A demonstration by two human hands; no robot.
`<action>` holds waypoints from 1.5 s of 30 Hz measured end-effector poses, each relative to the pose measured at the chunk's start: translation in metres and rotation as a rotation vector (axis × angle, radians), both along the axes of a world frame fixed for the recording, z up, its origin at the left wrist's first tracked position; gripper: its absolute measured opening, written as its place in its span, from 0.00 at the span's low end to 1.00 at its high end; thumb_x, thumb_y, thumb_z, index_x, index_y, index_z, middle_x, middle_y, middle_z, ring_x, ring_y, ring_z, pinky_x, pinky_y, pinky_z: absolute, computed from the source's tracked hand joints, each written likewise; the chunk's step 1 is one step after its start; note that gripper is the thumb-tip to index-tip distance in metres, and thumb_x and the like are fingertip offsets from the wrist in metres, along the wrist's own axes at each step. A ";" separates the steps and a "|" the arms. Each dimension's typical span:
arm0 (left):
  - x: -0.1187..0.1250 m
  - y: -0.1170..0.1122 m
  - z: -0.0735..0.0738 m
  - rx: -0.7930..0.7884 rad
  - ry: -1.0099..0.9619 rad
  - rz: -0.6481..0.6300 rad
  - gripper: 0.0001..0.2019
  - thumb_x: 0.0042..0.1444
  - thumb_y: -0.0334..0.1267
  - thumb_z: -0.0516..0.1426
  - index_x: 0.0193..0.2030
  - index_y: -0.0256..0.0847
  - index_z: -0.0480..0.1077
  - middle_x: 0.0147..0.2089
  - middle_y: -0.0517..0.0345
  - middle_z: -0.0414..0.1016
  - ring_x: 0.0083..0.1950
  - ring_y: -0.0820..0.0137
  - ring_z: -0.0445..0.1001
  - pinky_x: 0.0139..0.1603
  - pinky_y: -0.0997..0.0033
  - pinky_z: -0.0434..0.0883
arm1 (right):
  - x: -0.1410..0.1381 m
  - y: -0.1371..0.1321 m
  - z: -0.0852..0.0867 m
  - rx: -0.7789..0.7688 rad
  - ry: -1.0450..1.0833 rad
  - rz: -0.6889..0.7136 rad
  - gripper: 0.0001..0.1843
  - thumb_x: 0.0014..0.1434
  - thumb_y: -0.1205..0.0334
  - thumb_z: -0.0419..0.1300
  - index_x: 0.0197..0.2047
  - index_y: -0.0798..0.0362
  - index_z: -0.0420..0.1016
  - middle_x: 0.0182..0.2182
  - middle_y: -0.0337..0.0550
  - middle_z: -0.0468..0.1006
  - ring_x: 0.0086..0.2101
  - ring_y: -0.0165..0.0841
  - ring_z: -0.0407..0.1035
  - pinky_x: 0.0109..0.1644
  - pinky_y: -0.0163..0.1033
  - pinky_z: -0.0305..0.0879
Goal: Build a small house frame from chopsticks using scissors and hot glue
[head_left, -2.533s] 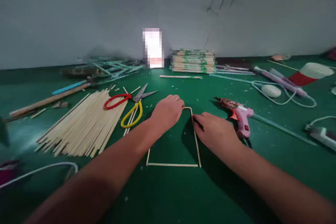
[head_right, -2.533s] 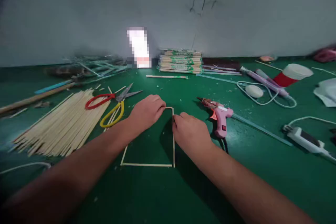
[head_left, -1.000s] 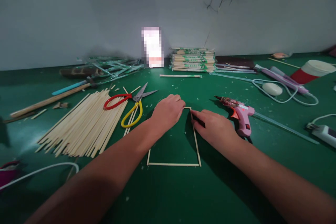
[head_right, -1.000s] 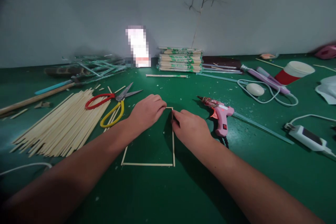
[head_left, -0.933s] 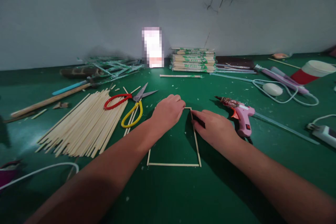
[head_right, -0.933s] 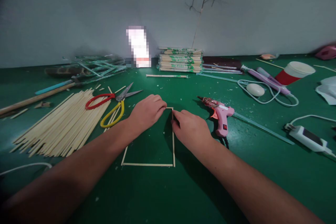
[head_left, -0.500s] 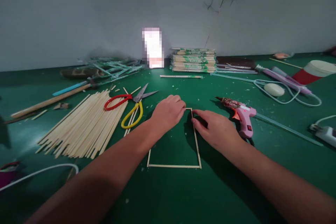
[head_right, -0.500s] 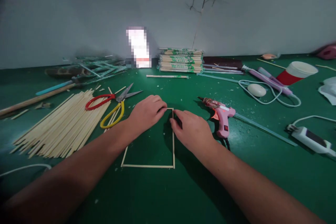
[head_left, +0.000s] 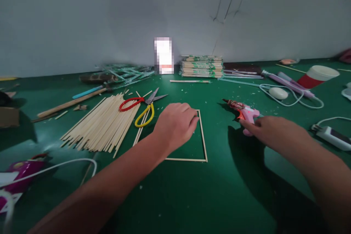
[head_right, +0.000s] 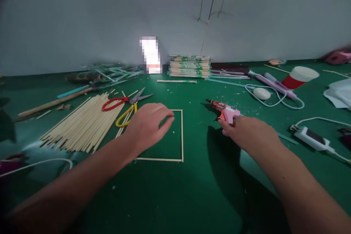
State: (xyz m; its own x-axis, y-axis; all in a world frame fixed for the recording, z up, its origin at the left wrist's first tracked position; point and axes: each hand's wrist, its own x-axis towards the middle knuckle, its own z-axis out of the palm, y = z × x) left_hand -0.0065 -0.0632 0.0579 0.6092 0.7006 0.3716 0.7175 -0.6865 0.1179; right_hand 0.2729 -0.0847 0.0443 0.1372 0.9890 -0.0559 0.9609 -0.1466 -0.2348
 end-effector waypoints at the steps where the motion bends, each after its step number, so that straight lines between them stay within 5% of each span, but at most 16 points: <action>1: -0.002 -0.010 -0.001 -0.026 0.014 -0.016 0.10 0.61 0.37 0.50 0.37 0.37 0.72 0.35 0.54 0.73 0.39 0.66 0.70 0.39 0.65 0.65 | 0.003 -0.003 -0.002 -0.087 -0.057 -0.073 0.30 0.47 0.31 0.54 0.16 0.50 0.70 0.14 0.45 0.66 0.16 0.35 0.58 0.23 0.40 0.51; 3: -0.007 -0.031 -0.006 -0.113 0.043 -0.046 0.10 0.61 0.37 0.51 0.37 0.37 0.71 0.35 0.53 0.73 0.39 0.66 0.70 0.39 0.65 0.65 | 0.002 -0.008 -0.002 -0.218 -0.106 -0.162 0.32 0.50 0.30 0.49 0.19 0.51 0.71 0.19 0.50 0.71 0.19 0.38 0.62 0.24 0.42 0.54; 7: -0.013 -0.065 -0.019 -0.279 0.094 -0.082 0.10 0.62 0.37 0.49 0.39 0.38 0.70 0.37 0.53 0.72 0.39 0.66 0.68 0.39 0.64 0.66 | -0.008 -0.011 0.004 -0.164 0.017 -0.211 0.21 0.55 0.43 0.52 0.26 0.51 0.73 0.24 0.50 0.76 0.22 0.37 0.66 0.27 0.41 0.56; 11: -0.015 -0.075 -0.026 -0.360 0.134 -0.097 0.09 0.61 0.36 0.49 0.39 0.38 0.70 0.39 0.53 0.71 0.38 0.66 0.67 0.37 0.64 0.66 | -0.008 -0.018 0.007 -0.136 0.186 -0.314 0.14 0.53 0.49 0.55 0.28 0.51 0.73 0.24 0.46 0.77 0.23 0.36 0.68 0.29 0.40 0.58; 17: -0.018 -0.072 -0.026 -0.357 0.168 -0.145 0.09 0.61 0.34 0.49 0.40 0.37 0.70 0.40 0.51 0.71 0.41 0.65 0.67 0.39 0.63 0.68 | -0.008 -0.036 0.006 0.070 1.034 -0.584 0.10 0.52 0.57 0.60 0.37 0.51 0.72 0.31 0.49 0.77 0.27 0.35 0.70 0.33 0.40 0.64; 20: -0.019 -0.072 -0.026 -0.374 0.159 -0.148 0.09 0.61 0.35 0.50 0.41 0.37 0.70 0.41 0.51 0.71 0.41 0.65 0.68 0.39 0.63 0.68 | -0.013 -0.047 0.008 0.013 1.371 -0.739 0.09 0.51 0.58 0.61 0.38 0.48 0.72 0.30 0.46 0.73 0.25 0.33 0.67 0.28 0.40 0.64; 23: -0.019 -0.073 -0.026 -0.363 0.159 -0.155 0.09 0.61 0.35 0.49 0.41 0.37 0.70 0.41 0.51 0.71 0.41 0.64 0.67 0.40 0.62 0.68 | -0.022 -0.062 0.010 -0.094 1.557 -0.748 0.06 0.51 0.57 0.57 0.31 0.48 0.73 0.26 0.45 0.67 0.23 0.34 0.62 0.24 0.41 0.62; 27: -0.020 -0.072 -0.028 -0.351 0.153 -0.166 0.10 0.62 0.34 0.48 0.40 0.37 0.70 0.40 0.51 0.71 0.41 0.64 0.67 0.41 0.60 0.68 | -0.042 -0.079 0.004 -0.157 1.498 -0.596 0.06 0.48 0.61 0.57 0.21 0.48 0.68 0.18 0.39 0.58 0.18 0.31 0.52 0.20 0.41 0.52; 30: -0.020 -0.071 -0.031 -0.338 0.149 -0.174 0.10 0.61 0.32 0.48 0.39 0.37 0.70 0.40 0.51 0.71 0.41 0.64 0.67 0.40 0.61 0.68 | -0.052 -0.087 -0.004 -0.117 1.269 -0.490 0.09 0.50 0.54 0.60 0.24 0.49 0.72 0.14 0.39 0.61 0.19 0.34 0.56 0.23 0.41 0.51; 34: -0.020 -0.072 -0.036 -0.340 0.146 -0.190 0.09 0.60 0.28 0.49 0.40 0.37 0.70 0.41 0.52 0.70 0.42 0.65 0.66 0.42 0.63 0.67 | -0.056 -0.095 -0.005 -0.097 1.076 -0.467 0.17 0.48 0.44 0.61 0.26 0.50 0.74 0.15 0.40 0.66 0.19 0.36 0.60 0.24 0.41 0.53; 39: -0.021 -0.071 -0.037 -0.361 0.140 -0.194 0.09 0.60 0.27 0.49 0.39 0.37 0.69 0.40 0.53 0.69 0.41 0.65 0.65 0.43 0.63 0.67 | -0.055 -0.108 0.000 -0.171 0.780 -0.410 0.24 0.50 0.40 0.56 0.17 0.49 0.73 0.14 0.43 0.68 0.18 0.34 0.60 0.22 0.39 0.55; 45: -0.020 -0.069 -0.035 -0.365 0.110 -0.191 0.09 0.60 0.28 0.48 0.38 0.37 0.69 0.38 0.53 0.69 0.40 0.66 0.65 0.43 0.63 0.65 | -0.060 -0.124 -0.002 -0.272 0.732 -0.333 0.26 0.49 0.38 0.55 0.15 0.52 0.69 0.13 0.38 0.63 0.16 0.29 0.57 0.18 0.34 0.52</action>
